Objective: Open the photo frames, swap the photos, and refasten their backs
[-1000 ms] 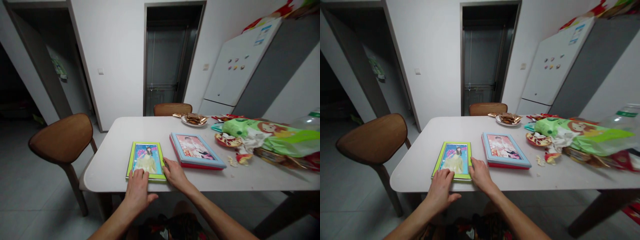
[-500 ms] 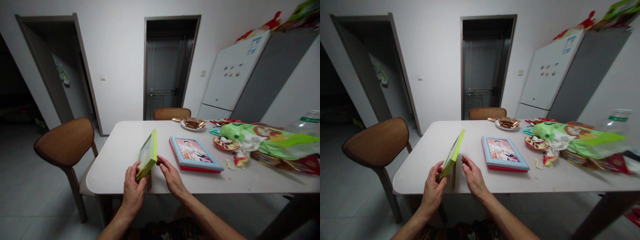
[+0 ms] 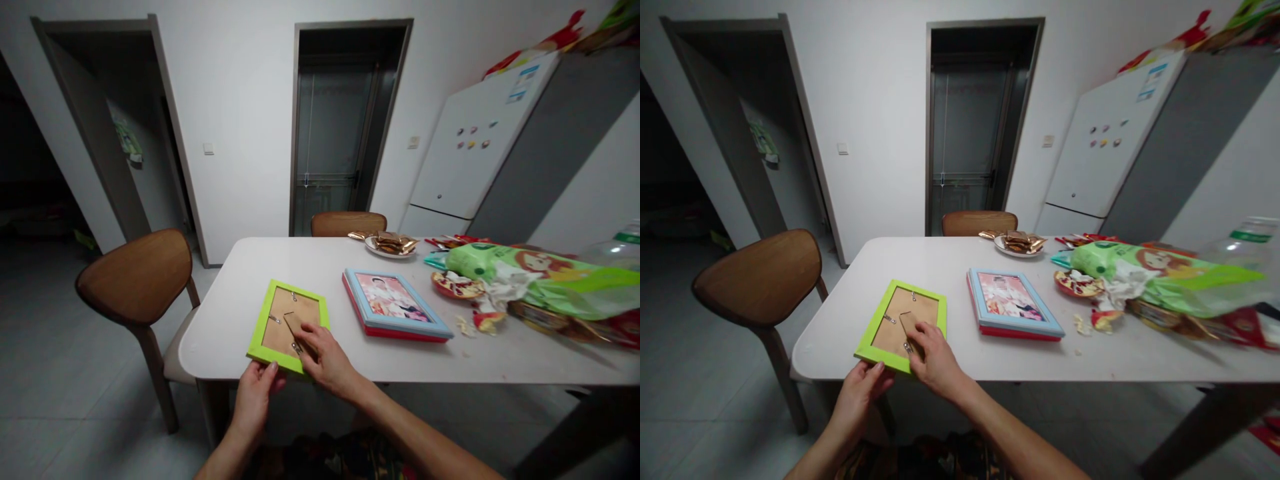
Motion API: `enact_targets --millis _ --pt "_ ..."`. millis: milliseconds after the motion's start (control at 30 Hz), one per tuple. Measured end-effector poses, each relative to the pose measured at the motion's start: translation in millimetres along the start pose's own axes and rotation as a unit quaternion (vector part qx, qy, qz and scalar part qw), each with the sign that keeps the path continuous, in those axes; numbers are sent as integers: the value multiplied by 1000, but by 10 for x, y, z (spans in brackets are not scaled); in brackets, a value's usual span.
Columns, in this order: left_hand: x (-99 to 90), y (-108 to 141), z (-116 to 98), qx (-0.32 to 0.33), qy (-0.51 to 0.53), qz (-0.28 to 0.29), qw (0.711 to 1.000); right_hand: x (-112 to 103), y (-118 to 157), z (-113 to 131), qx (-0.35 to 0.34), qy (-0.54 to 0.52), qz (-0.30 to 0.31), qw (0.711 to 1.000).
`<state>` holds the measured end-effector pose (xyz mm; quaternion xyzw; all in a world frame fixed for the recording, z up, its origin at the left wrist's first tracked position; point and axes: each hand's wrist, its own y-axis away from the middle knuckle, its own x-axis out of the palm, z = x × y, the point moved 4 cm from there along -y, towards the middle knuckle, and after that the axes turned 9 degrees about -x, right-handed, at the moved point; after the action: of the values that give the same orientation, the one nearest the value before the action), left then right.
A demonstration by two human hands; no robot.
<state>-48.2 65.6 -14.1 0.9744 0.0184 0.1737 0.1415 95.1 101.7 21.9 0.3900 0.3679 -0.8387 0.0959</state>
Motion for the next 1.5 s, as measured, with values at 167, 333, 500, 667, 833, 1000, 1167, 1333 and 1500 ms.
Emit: enact_targets --millis 167,333,500,667,833,1000,1167,1333,1500 --pt "-97 29 123 -88 -10 2 996 -30 -14 -5 -10 6 31 999" --pt "-118 107 191 -142 -135 53 979 -48 12 -51 -5 -6 57 998" --pt "83 222 -187 150 -382 49 911 -71 50 -69 17 -5 86 996" --pt "346 136 -376 309 -578 28 754 -207 59 -206 72 54 63 994" --pt "428 41 -293 299 -641 52 705 -259 75 -360 112 96 93 985" --pt "427 28 -280 303 -646 51 699 -247 -3 -368 114 114 94 982" --pt "313 13 -263 303 -628 26 716 -179 5 -262 78 93 84 989" --pt "49 -26 -274 335 -612 -35 716 -72 4 -77 -26 79 119 989" --pt "-67 -79 -269 333 -570 -12 751 43 -134 16 -86 64 166 980"
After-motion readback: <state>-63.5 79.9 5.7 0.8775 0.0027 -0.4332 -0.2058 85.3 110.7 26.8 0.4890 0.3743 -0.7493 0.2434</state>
